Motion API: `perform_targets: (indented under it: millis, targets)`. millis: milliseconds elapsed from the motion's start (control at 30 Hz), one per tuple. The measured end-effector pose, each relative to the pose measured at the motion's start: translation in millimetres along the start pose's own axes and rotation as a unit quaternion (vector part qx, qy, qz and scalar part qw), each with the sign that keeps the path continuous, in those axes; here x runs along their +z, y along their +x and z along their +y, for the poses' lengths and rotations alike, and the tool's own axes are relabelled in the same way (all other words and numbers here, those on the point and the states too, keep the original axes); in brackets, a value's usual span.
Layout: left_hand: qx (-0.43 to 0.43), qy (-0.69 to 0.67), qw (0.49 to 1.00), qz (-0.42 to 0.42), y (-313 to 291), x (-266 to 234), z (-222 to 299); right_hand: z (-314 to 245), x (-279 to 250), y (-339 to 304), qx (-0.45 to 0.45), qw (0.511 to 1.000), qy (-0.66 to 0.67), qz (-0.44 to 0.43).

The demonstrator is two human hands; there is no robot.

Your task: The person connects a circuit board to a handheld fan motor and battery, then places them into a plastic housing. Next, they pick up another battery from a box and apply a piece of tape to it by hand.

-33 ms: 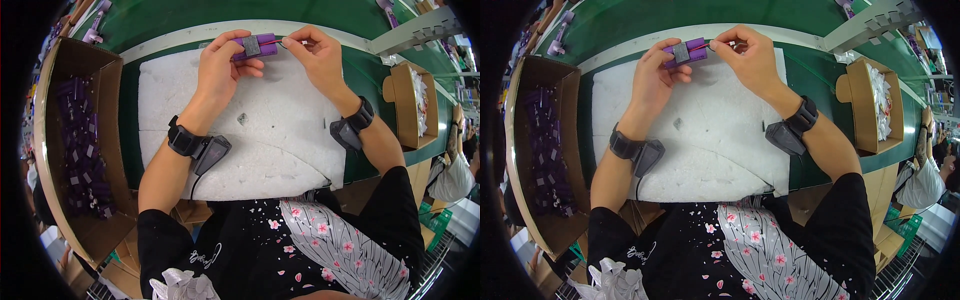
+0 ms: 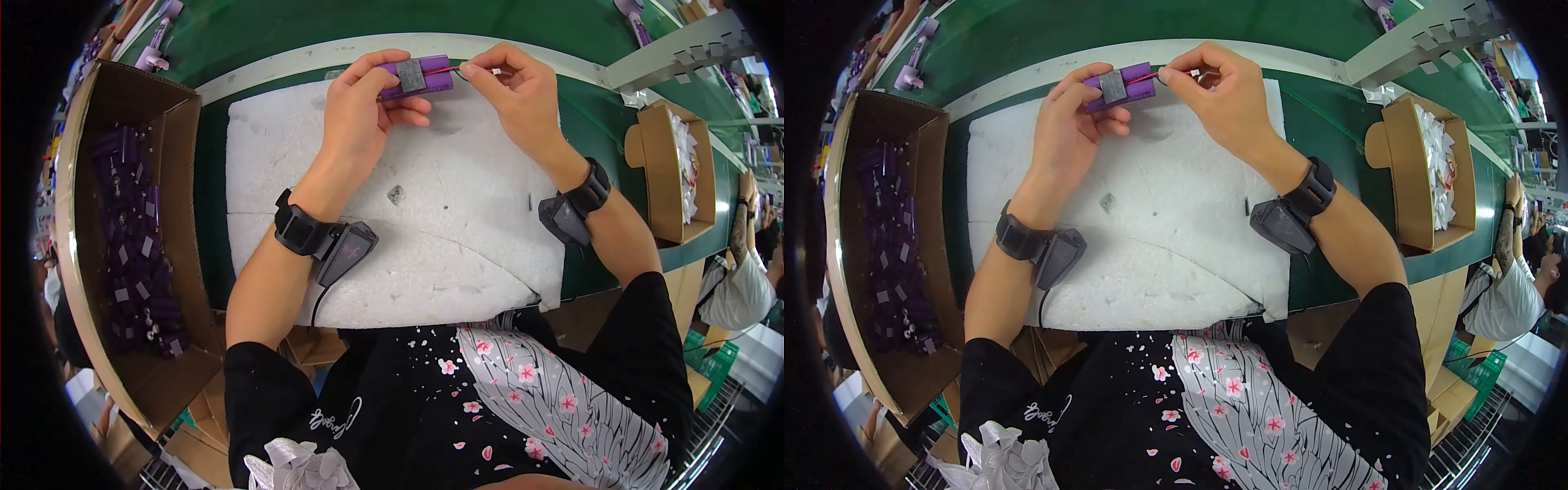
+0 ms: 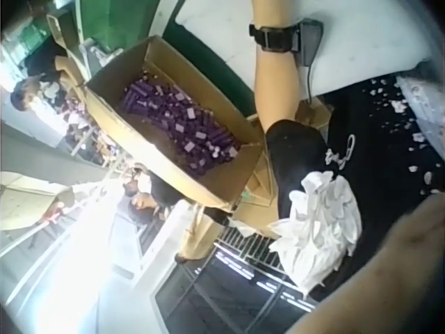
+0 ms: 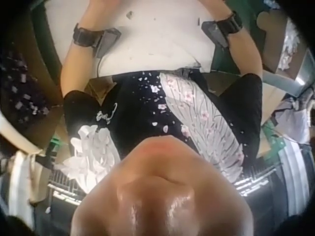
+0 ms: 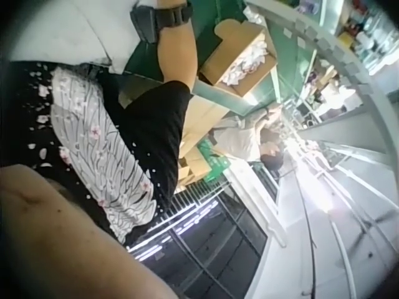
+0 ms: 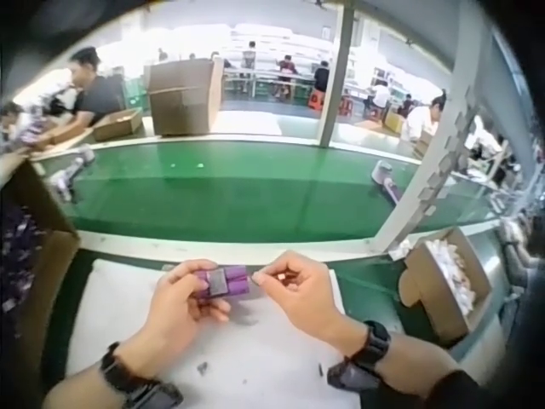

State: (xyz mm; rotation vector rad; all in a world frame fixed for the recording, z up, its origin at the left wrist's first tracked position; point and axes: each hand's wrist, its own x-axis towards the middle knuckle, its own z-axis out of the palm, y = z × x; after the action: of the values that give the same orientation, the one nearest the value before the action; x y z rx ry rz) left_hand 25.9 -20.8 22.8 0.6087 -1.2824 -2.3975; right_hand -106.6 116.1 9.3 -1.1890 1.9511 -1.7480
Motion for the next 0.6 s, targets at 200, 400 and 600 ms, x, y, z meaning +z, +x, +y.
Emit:
perform_targets:
  millis: [200,400,600]
  targets:
    - [0.0,0.005,1.0,0.0,0.0,0.4,0.6,-1.4,-1.2,0.0,0.032,0.999,-0.002,-0.04]
    - [-0.008,0.007,1.0,-0.019,1.1,-1.3,-1.3,2.0,-1.9,0.4,0.027,0.998,-0.017,-0.061]
    - [-0.026,0.04,0.998,-0.04,-0.6,0.8,-1.2,-1.4,-1.7,-0.3,0.03,0.993,-0.039,-0.103]
